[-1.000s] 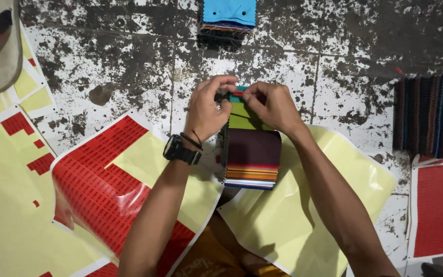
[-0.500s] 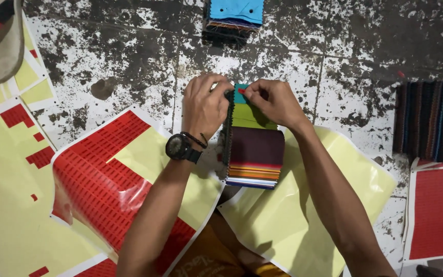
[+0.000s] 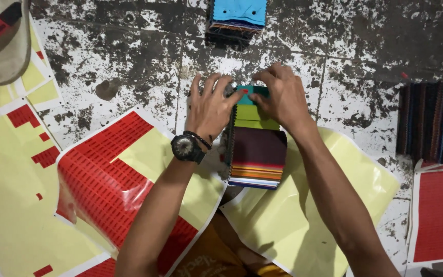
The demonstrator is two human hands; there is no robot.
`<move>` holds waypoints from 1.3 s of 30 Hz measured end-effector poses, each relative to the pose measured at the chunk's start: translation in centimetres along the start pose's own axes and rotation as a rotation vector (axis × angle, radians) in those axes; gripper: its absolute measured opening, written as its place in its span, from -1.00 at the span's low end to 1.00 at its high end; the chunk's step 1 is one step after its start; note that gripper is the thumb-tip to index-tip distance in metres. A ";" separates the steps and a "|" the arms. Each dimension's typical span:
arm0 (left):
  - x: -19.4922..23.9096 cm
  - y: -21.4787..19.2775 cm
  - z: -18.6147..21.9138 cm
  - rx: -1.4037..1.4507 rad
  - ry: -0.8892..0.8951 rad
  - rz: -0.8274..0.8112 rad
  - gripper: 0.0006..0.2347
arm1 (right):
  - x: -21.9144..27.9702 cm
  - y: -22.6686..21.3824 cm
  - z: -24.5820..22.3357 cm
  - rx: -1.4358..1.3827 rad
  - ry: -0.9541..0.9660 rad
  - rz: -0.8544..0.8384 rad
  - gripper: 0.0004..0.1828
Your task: The person sits on the floor and assembles a stack of colorful notebooks by hand. They peel small red adhesive stickers from a yellow backing sheet and apply them to the top corners of the notebooks to secure the stack.
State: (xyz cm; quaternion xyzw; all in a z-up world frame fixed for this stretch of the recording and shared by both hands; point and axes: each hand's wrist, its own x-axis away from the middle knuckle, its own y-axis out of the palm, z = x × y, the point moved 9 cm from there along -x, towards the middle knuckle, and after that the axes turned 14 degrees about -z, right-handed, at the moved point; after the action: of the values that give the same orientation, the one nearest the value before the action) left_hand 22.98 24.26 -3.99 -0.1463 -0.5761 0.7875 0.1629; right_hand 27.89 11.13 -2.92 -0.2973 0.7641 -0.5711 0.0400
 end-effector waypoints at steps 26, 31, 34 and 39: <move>0.0 -0.5 -2.4 1.243 -0.035 0.209 -0.70 | 2.4 0.2 -1.0 -0.710 -0.131 -0.051 -0.87; 0.3 -2.5 -1.0 1.111 -0.039 0.199 -0.71 | 1.2 1.9 0.4 -0.619 -0.086 -0.031 -0.87; 0.4 -2.7 -0.2 0.570 -0.092 0.153 -0.72 | 0.3 2.6 0.6 -0.508 -0.061 -0.029 -0.87; 1.0 -1.1 -0.8 0.221 -0.087 0.148 -0.76 | 0.3 2.5 0.9 -0.395 -0.049 -0.027 -0.82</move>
State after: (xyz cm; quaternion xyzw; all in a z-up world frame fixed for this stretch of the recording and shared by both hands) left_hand 22.55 25.67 -3.21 -0.1352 -0.4800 0.8616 0.0946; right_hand 27.02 10.66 -5.36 -0.3233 0.8561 -0.4030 -0.0080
